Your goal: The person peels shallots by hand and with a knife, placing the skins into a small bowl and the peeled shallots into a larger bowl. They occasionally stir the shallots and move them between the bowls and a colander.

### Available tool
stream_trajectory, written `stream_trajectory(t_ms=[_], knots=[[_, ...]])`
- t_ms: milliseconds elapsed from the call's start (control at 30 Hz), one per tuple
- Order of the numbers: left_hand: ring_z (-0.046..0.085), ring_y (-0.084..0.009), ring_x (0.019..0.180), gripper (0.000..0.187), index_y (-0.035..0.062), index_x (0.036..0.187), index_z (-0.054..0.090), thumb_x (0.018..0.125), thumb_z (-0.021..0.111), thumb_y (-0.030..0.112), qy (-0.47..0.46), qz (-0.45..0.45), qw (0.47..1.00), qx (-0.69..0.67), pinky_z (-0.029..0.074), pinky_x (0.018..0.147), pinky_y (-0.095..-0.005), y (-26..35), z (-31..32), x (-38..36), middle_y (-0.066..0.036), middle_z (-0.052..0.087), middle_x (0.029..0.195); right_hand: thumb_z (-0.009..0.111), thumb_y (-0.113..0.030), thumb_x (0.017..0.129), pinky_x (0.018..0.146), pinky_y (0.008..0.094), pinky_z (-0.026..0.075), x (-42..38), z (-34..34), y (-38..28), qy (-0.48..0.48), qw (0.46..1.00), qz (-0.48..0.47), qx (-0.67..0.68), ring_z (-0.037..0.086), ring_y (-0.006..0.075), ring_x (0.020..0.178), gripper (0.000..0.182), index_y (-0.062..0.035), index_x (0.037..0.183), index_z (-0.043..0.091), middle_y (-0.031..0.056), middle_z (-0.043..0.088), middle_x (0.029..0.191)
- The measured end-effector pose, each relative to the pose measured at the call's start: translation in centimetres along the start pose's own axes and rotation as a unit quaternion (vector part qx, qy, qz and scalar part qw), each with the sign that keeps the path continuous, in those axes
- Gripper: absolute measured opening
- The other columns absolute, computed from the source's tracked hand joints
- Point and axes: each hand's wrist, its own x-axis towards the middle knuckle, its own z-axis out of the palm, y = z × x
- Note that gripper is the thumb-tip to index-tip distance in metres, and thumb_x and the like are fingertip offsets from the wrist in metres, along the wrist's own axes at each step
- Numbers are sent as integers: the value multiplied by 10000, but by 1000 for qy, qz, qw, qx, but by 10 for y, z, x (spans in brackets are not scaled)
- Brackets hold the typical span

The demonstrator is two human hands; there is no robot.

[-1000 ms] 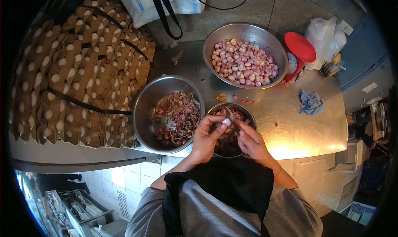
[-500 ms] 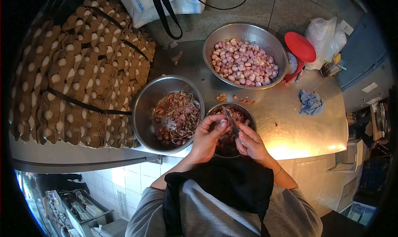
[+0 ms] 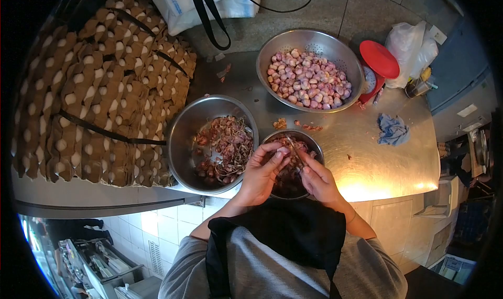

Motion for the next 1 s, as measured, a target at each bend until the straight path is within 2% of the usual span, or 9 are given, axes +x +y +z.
stream_trajectory(t_ms=[100, 133, 267, 367, 467, 600, 733, 833, 1000], knots=[[523, -116, 961, 141, 64, 987, 525, 850, 510, 38, -16, 19, 1000, 16, 438, 841, -266, -3, -3, 0, -35, 560, 993, 408, -151, 916, 476, 167, 294, -3, 7, -2, 2, 998, 11, -55, 344, 29, 528, 421, -55, 1316, 318, -44, 410, 696], [523, -117, 963, 132, 61, 975, 526, 847, 513, 33, -27, 25, 999, 23, 439, 840, -266, -4, -4, 0, -35, 559, 992, 425, -151, 909, 508, 166, 323, -3, 7, -1, 6, 997, 7, -79, 373, 29, 576, 428, -35, 1308, 324, -21, 470, 790], [531, -127, 955, 149, 61, 989, 526, 846, 506, 21, -20, 20, 999, 15, 445, 844, -269, -3, -2, -2, -40, 558, 1010, 425, -153, 910, 554, 158, 339, 3, -2, 11, 30, 983, -51, -173, 381, 38, 647, 421, -25, 1300, 332, 23, 498, 987], [538, -140, 960, 167, 58, 1015, 526, 855, 491, 26, -24, 11, 1000, 5, 452, 848, -271, -2, 0, -2, -49, 559, 1019, 415, -154, 915, 638, 166, 378, 4, -7, 16, 45, 992, -26, -112, 423, 57, 738, 413, -18, 1296, 336, 49, 492, 1103], [542, -156, 982, 187, 44, 1045, 522, 864, 478, 39, -12, -9, 1000, -10, 458, 852, -270, 0, 3, -2, -64, 563, 1024, 408, -152, 917, 650, 165, 379, 4, -8, 12, 57, 998, -2, -37, 423, 57, 749, 404, -20, 1294, 342, 47, 486, 1120], [541, -170, 1007, 202, 24, 1065, 518, 870, 473, 53, -3, -41, 999, -25, 460, 854, -270, 8, 5, -1, -83, 566, 1034, 402, -153, 920, 546, 149, 317, 10, -6, 13, 103, 987, -71, -106, 355, 30, 640, 395, -35, 1294, 351, 8, 489, 981], [539, -160, 1005, 181, 31, 1039, 522, 862, 486, 44, 8, -32, 999, 5, 459, 855, -270, 6, 6, -2, -73, 562, 1029, 392, -147, 922, 486, 155, 286, 4, -7, 8, 51, 996, -9, -73, 328, 29, 549, 400, -65, 1309, 335, -37, 436, 731], [541, -136, 964, 160, 49, 1007, 520, 849, 505, 30, -2, -5, 1000, 15, 461, 833, -259, -1, 2, 0, -51, 555, 1011, 388, -140, 922, 459, 166, 275, 1, -2, 3, 13, 1000, -8, -17, 313, 36, 504, 408, -80, 1320, 319, -50, 347, 632], [537, -108, 900, 165, 68, 998, 515, 840, 518, 20, -1, -8, 999, 49, 460, 800, -248, -1, 2, -2, -30, 551, 987, 389, -150, 921, 445, 170, 270, 1, 3, 6, 5, 1000, -17, -4, 317, 40, 491, 414, -78, 1321, 310, -45, 348, 620]])
